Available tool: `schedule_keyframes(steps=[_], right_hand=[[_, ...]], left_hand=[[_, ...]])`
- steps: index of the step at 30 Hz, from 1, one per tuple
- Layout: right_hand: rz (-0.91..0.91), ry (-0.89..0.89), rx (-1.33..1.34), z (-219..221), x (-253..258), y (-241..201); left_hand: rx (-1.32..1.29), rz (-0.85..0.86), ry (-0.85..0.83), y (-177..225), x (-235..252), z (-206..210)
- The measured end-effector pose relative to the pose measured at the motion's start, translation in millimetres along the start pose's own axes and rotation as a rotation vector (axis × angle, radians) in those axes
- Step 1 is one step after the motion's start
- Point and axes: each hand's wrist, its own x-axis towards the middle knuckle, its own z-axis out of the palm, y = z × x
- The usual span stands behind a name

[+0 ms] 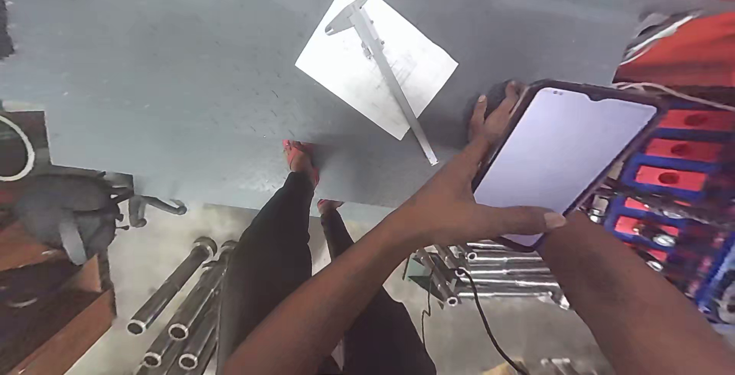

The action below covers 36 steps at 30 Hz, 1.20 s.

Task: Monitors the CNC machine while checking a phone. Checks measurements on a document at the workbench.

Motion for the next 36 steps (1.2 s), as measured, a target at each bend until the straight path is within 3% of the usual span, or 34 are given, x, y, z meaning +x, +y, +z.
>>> schedule_keyframes(steps=[2, 3, 4, 7, 12, 16, 21, 24, 27, 30, 36], right_hand=[[-0.113, 0.059, -0.218, 20.2, 1.6, 35.5], [-0.269, 0.343, -0.174, 49.9, 18.2, 71.1], [-0.287, 0.367, -0.171, 56.2, 24.5, 84.2], [-0.223, 0.205, -0.165, 39.0, 14.1, 75.5], [-0.203, 0.163, -0.056, 31.4, 6.3, 64.4], [-0.255, 0.244, -0.031, 35.8, 5.9, 66.1], [-0.187, 0.135, 0.082, 13.2, -14.3, 41.3], [-0.363, 0.103, 0.207, 9.4, -26.7, 45.9], [-0.495, -0.001, 0.102, 34.2, -43.2, 66.7], [-0.347, -0.251, -0.033, 36.0, -68.1, 45.6], [-0.494, -0.273, -0.081, 41.0, -63.2, 47.7]], left_hand=[[-0.033, 0.029, -0.033, -3.9, 2.8, 4.7], [-0.025, 0.045, -0.045, -5.0, 5.0, 5.6], [-0.01, 0.058, -0.052, -5.7, 6.8, 7.0], [0.011, 0.069, -0.064, -6.3, 11.0, 10.7], [0.011, 0.046, -0.098, -10.0, 15.9, 15.7], [0.002, 0.017, -0.114, -9.9, 15.7, 14.2], [-0.029, -0.012, -0.112, -9.8, 4.0, 12.1], [-0.029, -0.019, -0.119, -6.3, 0.0, 13.3], [-0.038, 0.01, -0.136, -11.3, -1.3, 15.3], [-0.023, 0.012, -0.152, -12.9, -0.8, 15.7], [-0.004, -0.008, -0.14, -15.6, -5.2, 16.1]])
